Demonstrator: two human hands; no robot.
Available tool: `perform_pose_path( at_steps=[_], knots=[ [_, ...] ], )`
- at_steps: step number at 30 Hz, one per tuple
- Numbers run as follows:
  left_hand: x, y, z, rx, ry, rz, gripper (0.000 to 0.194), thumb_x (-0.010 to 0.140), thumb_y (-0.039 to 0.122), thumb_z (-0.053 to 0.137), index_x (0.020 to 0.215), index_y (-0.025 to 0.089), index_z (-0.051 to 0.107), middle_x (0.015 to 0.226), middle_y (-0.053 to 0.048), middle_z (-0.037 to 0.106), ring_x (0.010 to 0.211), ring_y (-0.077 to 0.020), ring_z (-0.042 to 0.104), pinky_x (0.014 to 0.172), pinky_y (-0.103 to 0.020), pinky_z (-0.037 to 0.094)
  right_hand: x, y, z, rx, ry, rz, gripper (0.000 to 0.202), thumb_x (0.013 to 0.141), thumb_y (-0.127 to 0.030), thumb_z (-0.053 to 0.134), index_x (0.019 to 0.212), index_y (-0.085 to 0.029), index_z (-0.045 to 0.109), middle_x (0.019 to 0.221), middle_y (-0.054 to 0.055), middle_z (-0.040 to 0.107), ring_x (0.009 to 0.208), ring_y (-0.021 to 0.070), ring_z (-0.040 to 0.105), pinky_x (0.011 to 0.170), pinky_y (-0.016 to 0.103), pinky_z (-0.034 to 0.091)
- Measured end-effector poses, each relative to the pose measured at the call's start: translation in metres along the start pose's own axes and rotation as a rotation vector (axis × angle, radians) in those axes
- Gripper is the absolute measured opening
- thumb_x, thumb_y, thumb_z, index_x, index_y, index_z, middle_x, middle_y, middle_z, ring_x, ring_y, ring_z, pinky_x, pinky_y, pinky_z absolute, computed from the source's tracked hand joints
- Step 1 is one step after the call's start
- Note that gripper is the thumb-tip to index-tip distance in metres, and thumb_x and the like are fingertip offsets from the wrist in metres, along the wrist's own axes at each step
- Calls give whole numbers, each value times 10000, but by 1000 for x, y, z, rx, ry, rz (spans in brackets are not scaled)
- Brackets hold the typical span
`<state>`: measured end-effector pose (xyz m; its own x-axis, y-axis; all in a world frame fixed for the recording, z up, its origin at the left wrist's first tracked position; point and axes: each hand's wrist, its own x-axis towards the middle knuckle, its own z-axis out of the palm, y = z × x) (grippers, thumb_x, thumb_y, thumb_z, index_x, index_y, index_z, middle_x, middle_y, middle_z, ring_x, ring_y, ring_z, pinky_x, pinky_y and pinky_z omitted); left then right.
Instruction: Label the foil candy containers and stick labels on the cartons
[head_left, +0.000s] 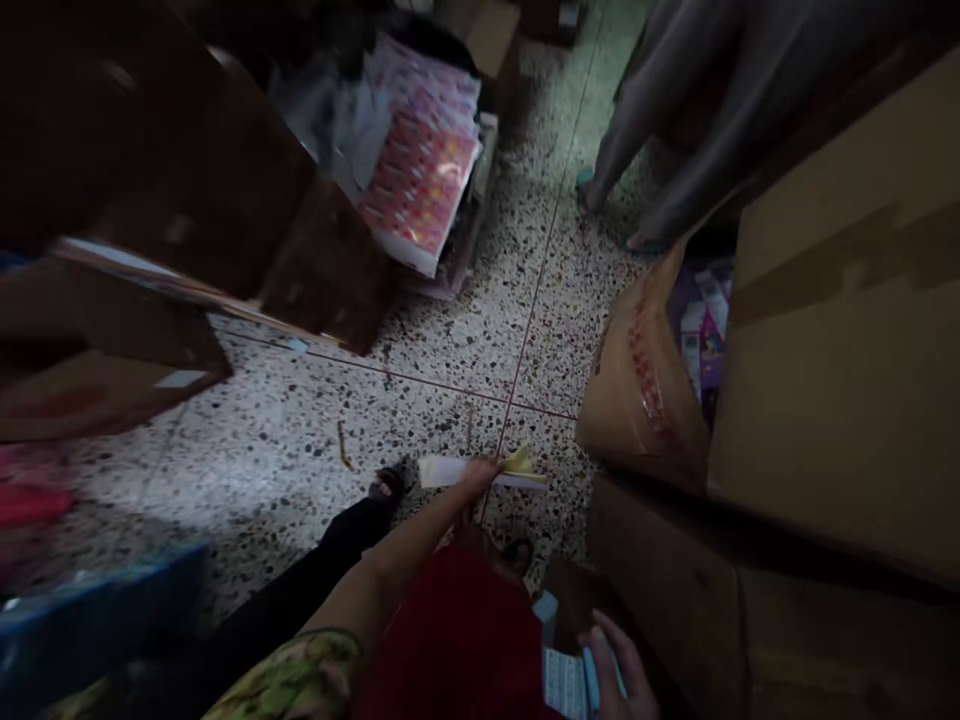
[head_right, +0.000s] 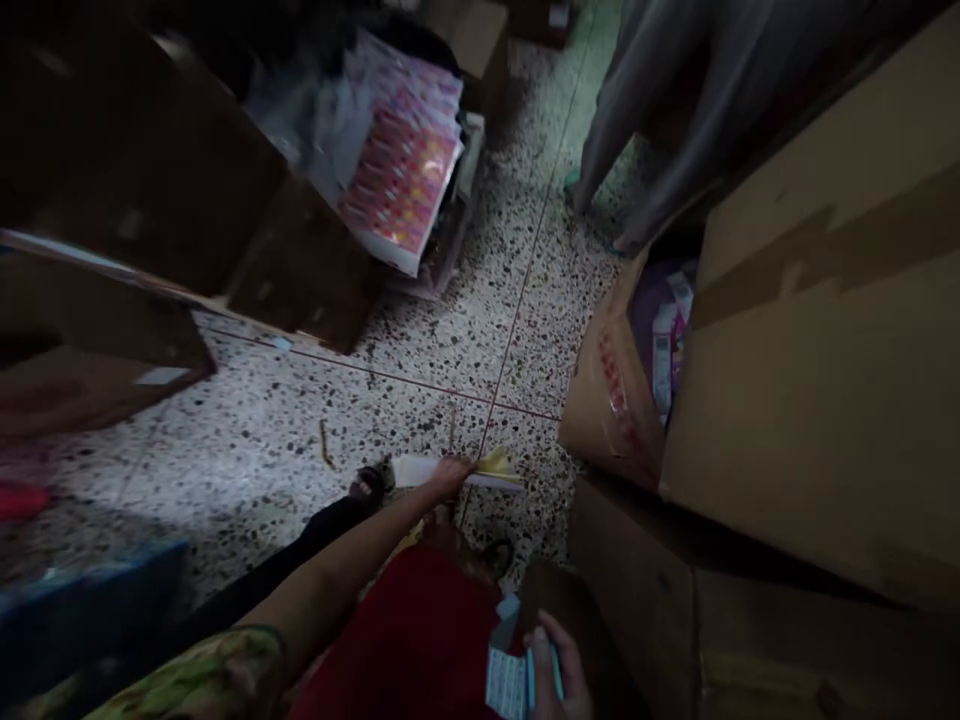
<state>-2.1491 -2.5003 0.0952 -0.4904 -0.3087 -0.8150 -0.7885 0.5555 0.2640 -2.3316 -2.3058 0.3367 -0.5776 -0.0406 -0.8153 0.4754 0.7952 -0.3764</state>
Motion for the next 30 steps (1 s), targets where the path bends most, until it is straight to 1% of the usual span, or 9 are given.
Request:
perform_pose_path(
  at_steps=[3,6,9,12,16,20,24,27,30],
  knots=[
    [-75,-37,-63,-44,27,-223,391,932,85,404,1256,164,609,1194,-149,691,1081,-233,663,892,-316,491,-24,-66,13,119,-141,-8,651,593,-674,792,997,-166,742,803,71,751,680,223,681,589,293,540],
    [-128,-56,-122,-90,53,-359,443,947,86,330,1307,170,574,1221,-152,686,1090,-250,673,875,-324,491,-47,-146,31,196,-231,-85,628,550,-625,838,964,-162,742,793,65,742,705,210,674,601,277,538],
    [-165,-62,-181,-127,67,-409,463,954,98,316,1321,202,578,1189,-140,707,1047,-265,696,831,-325,493,-68,-232,52,280,-301,-161,588,553,-571,855,954,-161,730,725,35,712,625,173,633,557,253,507],
    [-181,-60,-240,-150,102,-397,518,932,74,335,1362,253,561,1211,-112,708,1059,-258,696,855,-323,482,-77,-316,71,365,-340,-254,542,585,-536,852,952,-159,721,716,20,697,596,145,601,554,243,493],
    [-158,-60,-321,-172,180,-343,501,943,94,356,1360,267,572,1229,-76,710,1160,-207,655,1017,-305,421,-55,-423,101,453,-345,-370,508,619,-507,843,971,-164,717,719,12,688,601,135,587,556,235,475],
    [-106,-75,-407,-288,253,-477,467,979,164,338,1378,251,564,1243,-86,706,1131,-214,666,975,-298,450,-4,-539,148,482,-371,-435,485,620,-508,832,941,-163,719,683,-1,661,582,127,561,544,234,443],
    [-78,-106,-488,-425,324,-621,506,998,206,303,1463,250,497,1251,-84,710,1138,-235,670,929,-298,482,42,-660,207,458,-433,-497,471,610,-508,828,915,-165,723,676,-6,646,597,130,555,541,235,425],
    [-67,-134,-534,-488,358,-716,521,1000,192,262,1441,293,521,1252,-41,716,1148,-221,674,923,-292,489,64,-746,252,404,-537,-539,435,650,-499,804,923,-168,730,683,-9,646,593,124,548,545,232,418],
    [-35,-166,-579,-491,361,-790,502,1009,214,274,1434,248,539,1269,-59,708,1103,-223,696,850,-268,502,87,-829,301,369,-611,-566,414,661,-488,790,913,-165,732,683,-9,651,593,120,547,551,231,413]
  ],
)
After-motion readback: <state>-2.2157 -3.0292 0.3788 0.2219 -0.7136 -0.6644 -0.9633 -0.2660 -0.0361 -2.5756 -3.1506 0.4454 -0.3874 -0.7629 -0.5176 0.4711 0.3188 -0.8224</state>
